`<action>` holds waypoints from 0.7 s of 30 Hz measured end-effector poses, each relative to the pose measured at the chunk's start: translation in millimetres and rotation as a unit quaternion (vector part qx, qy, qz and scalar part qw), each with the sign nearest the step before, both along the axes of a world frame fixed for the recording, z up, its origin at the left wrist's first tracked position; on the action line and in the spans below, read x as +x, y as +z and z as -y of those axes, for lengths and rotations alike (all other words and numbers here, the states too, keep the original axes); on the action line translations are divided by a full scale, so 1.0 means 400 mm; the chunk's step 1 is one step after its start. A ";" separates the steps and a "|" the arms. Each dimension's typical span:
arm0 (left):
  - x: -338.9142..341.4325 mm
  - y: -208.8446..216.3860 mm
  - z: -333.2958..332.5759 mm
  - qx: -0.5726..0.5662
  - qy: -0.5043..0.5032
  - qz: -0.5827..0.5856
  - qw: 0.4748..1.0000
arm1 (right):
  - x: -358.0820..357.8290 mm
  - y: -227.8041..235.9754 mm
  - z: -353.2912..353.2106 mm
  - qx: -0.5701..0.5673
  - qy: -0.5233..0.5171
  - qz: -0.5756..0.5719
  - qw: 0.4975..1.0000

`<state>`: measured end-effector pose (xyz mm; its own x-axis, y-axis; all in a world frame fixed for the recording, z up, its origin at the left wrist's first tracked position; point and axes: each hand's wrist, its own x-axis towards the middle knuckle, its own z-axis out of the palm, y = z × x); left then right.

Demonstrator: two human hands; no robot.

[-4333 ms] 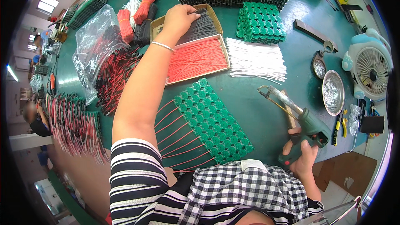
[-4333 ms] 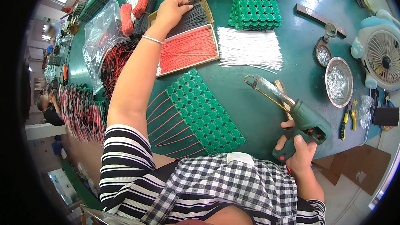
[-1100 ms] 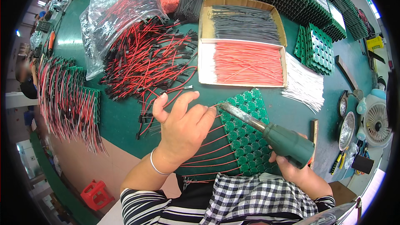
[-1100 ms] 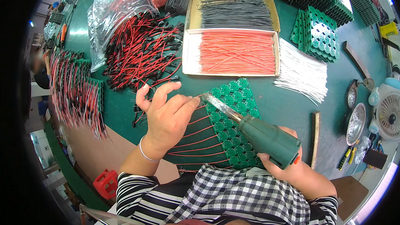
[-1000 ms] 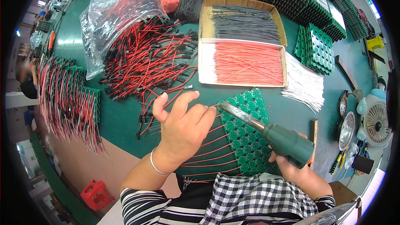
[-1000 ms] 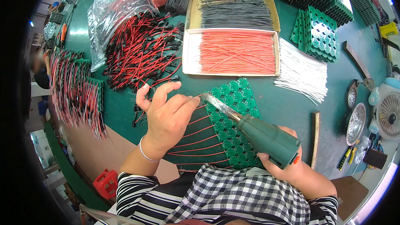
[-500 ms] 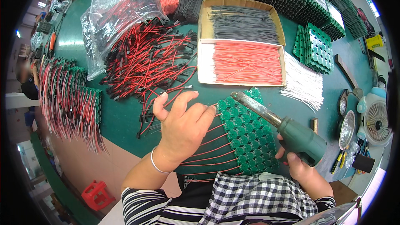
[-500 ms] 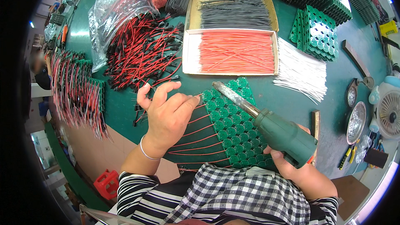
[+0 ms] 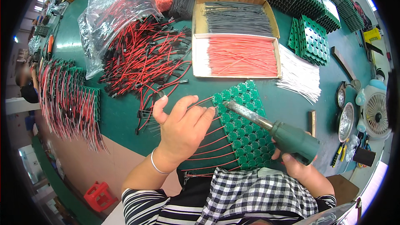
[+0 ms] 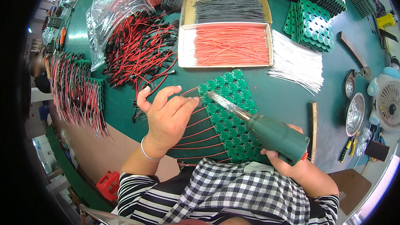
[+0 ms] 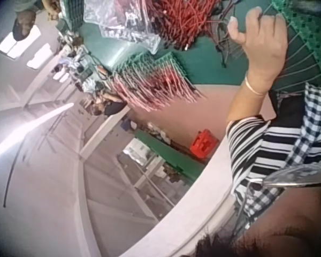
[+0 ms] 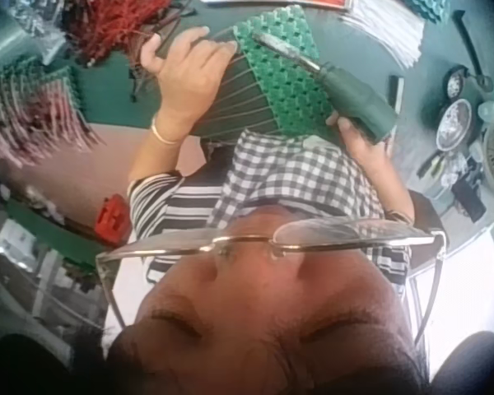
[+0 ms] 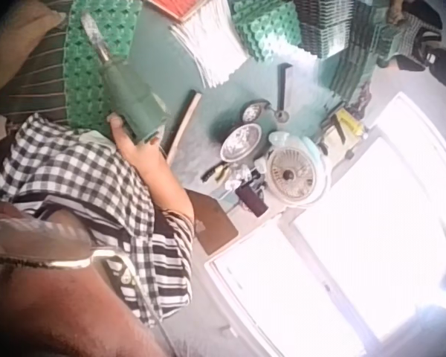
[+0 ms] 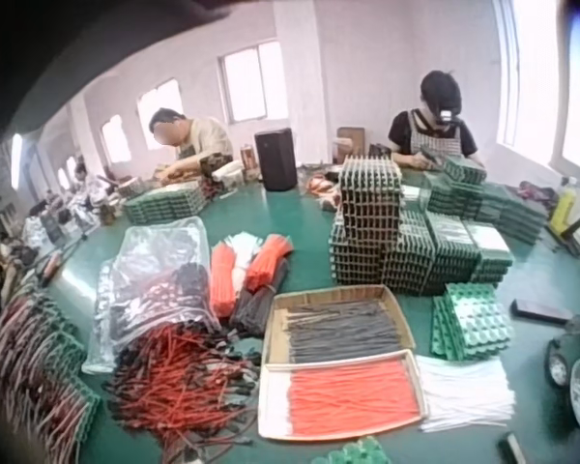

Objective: The person solders wires onto circular LED circuit boards using a soldering iron.

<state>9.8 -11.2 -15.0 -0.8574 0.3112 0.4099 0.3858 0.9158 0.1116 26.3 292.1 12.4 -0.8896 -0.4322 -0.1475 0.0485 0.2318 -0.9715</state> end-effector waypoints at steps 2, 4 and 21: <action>0.002 0.000 0.000 0.001 0.002 0.003 1.000 | 0.008 -0.008 -0.002 0.014 0.020 0.001 1.000; 0.002 -0.001 -0.003 0.005 0.003 0.005 1.000 | 0.033 -0.020 -0.011 0.051 -0.007 0.026 0.998; 0.006 0.001 -0.003 0.011 -0.007 0.023 1.000 | 0.043 -0.037 -0.023 0.124 0.038 -0.038 0.991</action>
<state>12.1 -10.1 -14.8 -0.8712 0.3141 0.3774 0.3919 0.9079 0.1491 43.4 301.3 -2.5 -0.8686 -0.4572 -0.1909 -0.0498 0.4638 -0.8845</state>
